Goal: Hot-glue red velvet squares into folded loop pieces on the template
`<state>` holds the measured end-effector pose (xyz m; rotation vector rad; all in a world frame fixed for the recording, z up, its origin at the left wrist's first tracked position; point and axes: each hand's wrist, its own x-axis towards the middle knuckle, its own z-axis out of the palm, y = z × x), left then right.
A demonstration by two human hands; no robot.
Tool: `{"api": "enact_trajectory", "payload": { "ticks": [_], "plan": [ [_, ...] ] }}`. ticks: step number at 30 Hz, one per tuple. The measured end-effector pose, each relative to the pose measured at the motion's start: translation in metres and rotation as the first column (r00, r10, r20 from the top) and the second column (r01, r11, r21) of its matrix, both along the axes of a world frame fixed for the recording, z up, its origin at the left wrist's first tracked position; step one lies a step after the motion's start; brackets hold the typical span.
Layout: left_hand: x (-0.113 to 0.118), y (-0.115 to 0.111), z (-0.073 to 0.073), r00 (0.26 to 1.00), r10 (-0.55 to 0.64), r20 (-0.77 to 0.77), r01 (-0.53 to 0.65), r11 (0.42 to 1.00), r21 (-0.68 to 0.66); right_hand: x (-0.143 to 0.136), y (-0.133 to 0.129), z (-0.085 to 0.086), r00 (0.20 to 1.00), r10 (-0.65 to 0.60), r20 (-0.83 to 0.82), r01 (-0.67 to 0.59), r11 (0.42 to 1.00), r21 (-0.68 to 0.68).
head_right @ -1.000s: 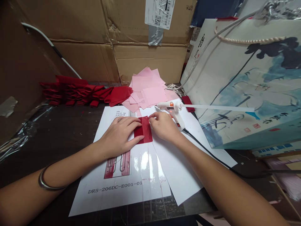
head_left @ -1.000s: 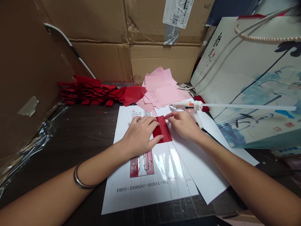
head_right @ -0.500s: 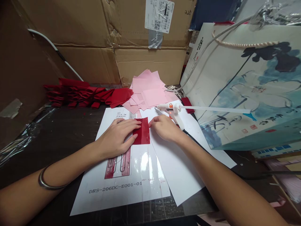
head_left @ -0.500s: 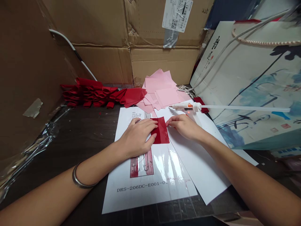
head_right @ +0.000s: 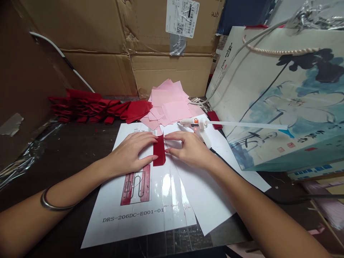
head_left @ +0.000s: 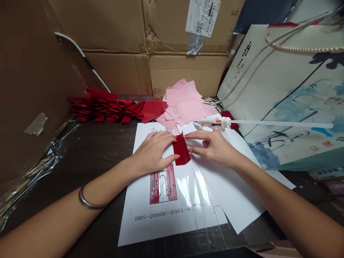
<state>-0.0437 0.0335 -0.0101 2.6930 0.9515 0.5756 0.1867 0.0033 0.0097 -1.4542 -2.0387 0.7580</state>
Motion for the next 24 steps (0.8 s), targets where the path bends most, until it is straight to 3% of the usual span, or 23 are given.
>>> {"api": "enact_trajectory", "payload": {
  "ticks": [4,24],
  "plan": [
    [-0.0005,-0.0003,0.0000,1.000,0.011,0.014,-0.011,1.000,0.000,0.0005,-0.0016,0.0022,0.999,0.047,0.002,-0.047,0.998,-0.041],
    [-0.0049,-0.0033,0.0000,0.995,0.096,-0.005,-0.096,0.995,0.014,-0.0065,-0.0041,-0.0041,0.979,0.177,0.100,-0.181,0.983,0.042]
  ]
}}
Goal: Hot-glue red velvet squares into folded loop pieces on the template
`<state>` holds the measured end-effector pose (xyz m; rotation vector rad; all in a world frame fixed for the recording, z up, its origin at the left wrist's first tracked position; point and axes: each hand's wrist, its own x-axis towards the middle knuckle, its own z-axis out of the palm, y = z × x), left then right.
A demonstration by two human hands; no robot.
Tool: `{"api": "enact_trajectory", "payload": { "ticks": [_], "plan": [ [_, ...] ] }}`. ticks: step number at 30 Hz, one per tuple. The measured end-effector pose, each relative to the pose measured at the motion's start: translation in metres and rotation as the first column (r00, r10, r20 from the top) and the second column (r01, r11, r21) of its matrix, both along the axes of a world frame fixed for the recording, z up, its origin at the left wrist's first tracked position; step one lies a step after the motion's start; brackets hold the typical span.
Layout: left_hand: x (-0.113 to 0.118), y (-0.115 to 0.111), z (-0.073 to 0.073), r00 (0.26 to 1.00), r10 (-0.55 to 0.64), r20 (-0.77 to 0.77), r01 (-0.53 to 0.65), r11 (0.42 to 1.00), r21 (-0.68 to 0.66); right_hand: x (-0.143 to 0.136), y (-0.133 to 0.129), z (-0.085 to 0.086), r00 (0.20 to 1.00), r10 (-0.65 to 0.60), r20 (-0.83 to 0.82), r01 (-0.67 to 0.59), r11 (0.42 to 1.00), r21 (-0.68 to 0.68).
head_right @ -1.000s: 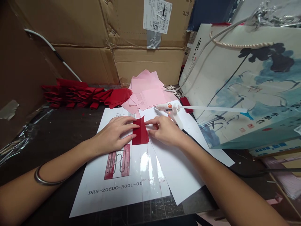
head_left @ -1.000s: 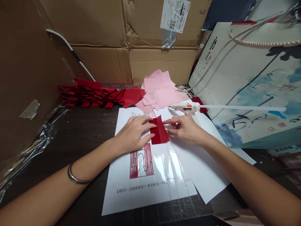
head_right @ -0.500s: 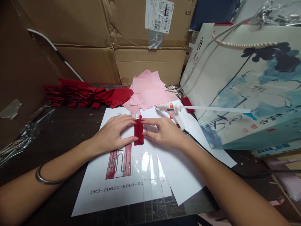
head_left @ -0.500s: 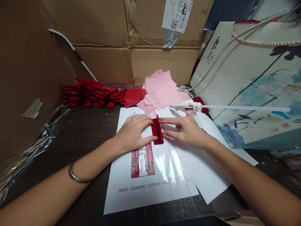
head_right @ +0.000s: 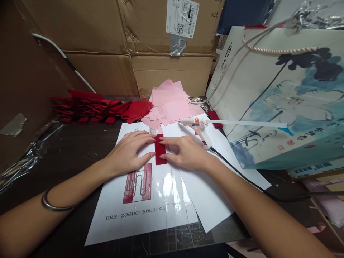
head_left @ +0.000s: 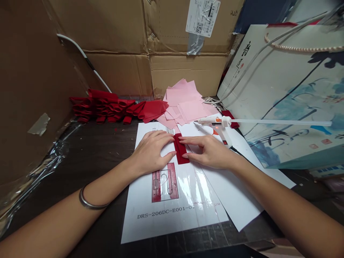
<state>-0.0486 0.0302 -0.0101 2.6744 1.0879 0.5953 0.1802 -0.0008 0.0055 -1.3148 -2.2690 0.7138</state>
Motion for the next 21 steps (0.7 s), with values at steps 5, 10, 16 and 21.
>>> {"api": "enact_trajectory", "payload": {
  "ticks": [5,10,16,21],
  "plan": [
    [0.0002,0.0000,-0.0009,1.000,0.009,-0.008,-0.009,1.000,0.022,-0.0003,0.0005,-0.0009,0.999,-0.013,0.035,0.012,1.000,0.018],
    [-0.0006,0.0010,-0.0030,1.000,0.011,-0.004,-0.011,0.999,0.039,0.0002,0.0023,-0.0031,0.997,0.002,0.072,-0.005,0.999,0.044],
    [-0.0001,0.0003,-0.0023,1.000,0.010,0.000,-0.010,0.999,0.051,-0.0006,0.0031,-0.0049,0.997,0.044,0.067,-0.049,0.995,0.082],
    [0.0006,-0.0010,0.0011,0.999,-0.044,-0.005,0.045,0.998,0.039,-0.0013,0.0030,-0.0030,0.990,0.041,0.133,-0.056,0.993,0.108]
  ]
}}
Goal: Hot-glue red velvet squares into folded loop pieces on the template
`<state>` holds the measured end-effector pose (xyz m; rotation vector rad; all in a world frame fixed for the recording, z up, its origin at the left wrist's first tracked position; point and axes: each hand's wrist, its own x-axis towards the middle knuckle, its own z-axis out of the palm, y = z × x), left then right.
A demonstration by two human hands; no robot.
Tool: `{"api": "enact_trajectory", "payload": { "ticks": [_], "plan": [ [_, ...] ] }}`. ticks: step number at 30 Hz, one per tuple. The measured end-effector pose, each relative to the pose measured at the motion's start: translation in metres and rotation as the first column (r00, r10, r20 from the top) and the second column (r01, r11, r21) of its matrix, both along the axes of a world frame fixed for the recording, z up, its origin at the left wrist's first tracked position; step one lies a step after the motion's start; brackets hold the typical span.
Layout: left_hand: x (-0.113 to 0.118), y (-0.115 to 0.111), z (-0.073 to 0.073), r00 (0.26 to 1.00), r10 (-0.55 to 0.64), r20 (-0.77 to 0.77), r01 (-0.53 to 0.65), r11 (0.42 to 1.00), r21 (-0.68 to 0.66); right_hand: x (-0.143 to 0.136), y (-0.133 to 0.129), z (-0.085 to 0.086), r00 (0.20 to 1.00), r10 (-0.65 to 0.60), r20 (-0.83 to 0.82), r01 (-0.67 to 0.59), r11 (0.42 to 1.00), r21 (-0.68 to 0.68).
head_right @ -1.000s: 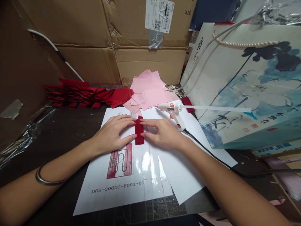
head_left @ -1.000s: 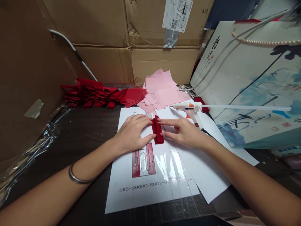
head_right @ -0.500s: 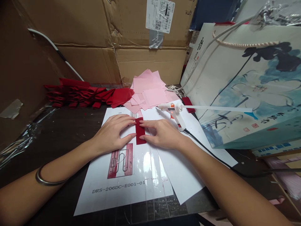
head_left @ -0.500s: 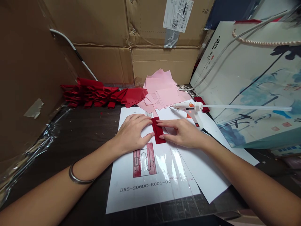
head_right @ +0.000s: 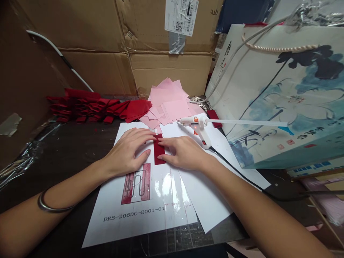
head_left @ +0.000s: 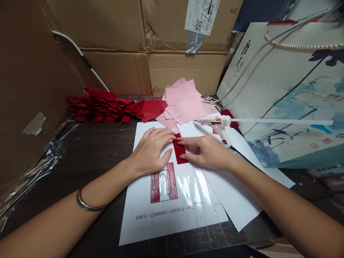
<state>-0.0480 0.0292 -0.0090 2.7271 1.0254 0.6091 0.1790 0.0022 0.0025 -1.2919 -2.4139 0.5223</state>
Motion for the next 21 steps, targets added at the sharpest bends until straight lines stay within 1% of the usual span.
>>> {"api": "enact_trajectory", "payload": {
  "ticks": [5,11,13,17,21],
  "plan": [
    [0.004,-0.002,0.003,0.997,-0.025,-0.079,0.023,0.999,-0.035,-0.002,0.000,0.002,0.996,0.026,0.087,-0.029,0.999,0.041],
    [0.009,-0.007,0.007,0.991,-0.002,-0.133,0.004,1.000,0.015,-0.007,-0.013,-0.004,0.973,0.014,0.232,-0.060,0.979,0.193],
    [0.010,-0.007,0.007,0.989,0.006,-0.148,0.000,0.999,0.039,-0.006,-0.020,-0.005,0.963,0.038,0.268,-0.101,0.969,0.226],
    [0.011,-0.008,0.007,0.984,0.017,-0.179,-0.007,0.998,0.059,-0.002,-0.031,-0.003,0.931,0.131,0.340,-0.216,0.950,0.227],
    [0.011,-0.008,0.006,0.980,0.027,-0.195,-0.013,0.997,0.073,0.001,-0.036,0.002,0.909,0.168,0.382,-0.259,0.945,0.202]
  ]
}}
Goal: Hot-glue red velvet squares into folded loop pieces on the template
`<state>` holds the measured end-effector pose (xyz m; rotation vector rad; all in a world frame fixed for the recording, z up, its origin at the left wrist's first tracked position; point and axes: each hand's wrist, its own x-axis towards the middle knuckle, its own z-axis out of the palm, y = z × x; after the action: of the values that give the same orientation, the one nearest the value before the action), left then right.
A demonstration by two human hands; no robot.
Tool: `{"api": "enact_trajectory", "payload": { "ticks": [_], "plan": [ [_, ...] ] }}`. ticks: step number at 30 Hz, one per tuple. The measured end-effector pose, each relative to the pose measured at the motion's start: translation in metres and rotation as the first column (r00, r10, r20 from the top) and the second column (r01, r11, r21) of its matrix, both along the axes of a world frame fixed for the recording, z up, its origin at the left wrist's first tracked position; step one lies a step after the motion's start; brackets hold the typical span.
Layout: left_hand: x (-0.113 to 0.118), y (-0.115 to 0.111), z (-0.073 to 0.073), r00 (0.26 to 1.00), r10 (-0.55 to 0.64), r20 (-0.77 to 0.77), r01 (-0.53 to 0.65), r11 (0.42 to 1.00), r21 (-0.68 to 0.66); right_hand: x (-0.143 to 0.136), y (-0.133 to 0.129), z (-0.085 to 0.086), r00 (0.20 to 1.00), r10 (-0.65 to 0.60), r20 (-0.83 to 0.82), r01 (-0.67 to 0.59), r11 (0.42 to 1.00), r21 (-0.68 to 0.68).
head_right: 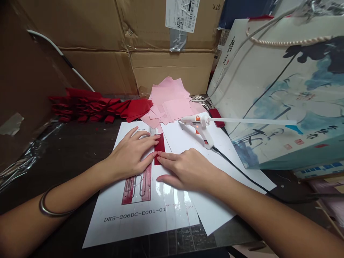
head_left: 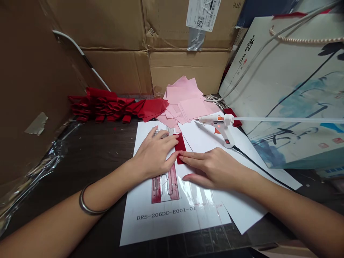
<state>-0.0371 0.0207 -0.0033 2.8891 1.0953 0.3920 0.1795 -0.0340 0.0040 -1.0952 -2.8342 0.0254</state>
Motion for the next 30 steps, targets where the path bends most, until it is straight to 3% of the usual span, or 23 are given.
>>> {"api": "enact_trajectory", "payload": {
  "ticks": [9,14,30],
  "plan": [
    [0.001,-0.001,-0.001,1.000,-0.009,-0.020,0.010,0.998,0.056,-0.012,-0.016,0.003,0.976,-0.026,0.218,-0.005,0.990,0.143],
    [0.000,-0.002,0.000,0.999,-0.014,-0.037,0.017,0.995,0.103,-0.022,-0.024,0.006,0.956,-0.043,0.291,-0.001,0.989,0.149],
    [0.003,-0.001,-0.001,0.998,0.038,-0.048,-0.034,0.996,0.082,-0.013,-0.017,0.011,0.983,-0.021,0.183,0.015,0.999,0.036]
  ]
}}
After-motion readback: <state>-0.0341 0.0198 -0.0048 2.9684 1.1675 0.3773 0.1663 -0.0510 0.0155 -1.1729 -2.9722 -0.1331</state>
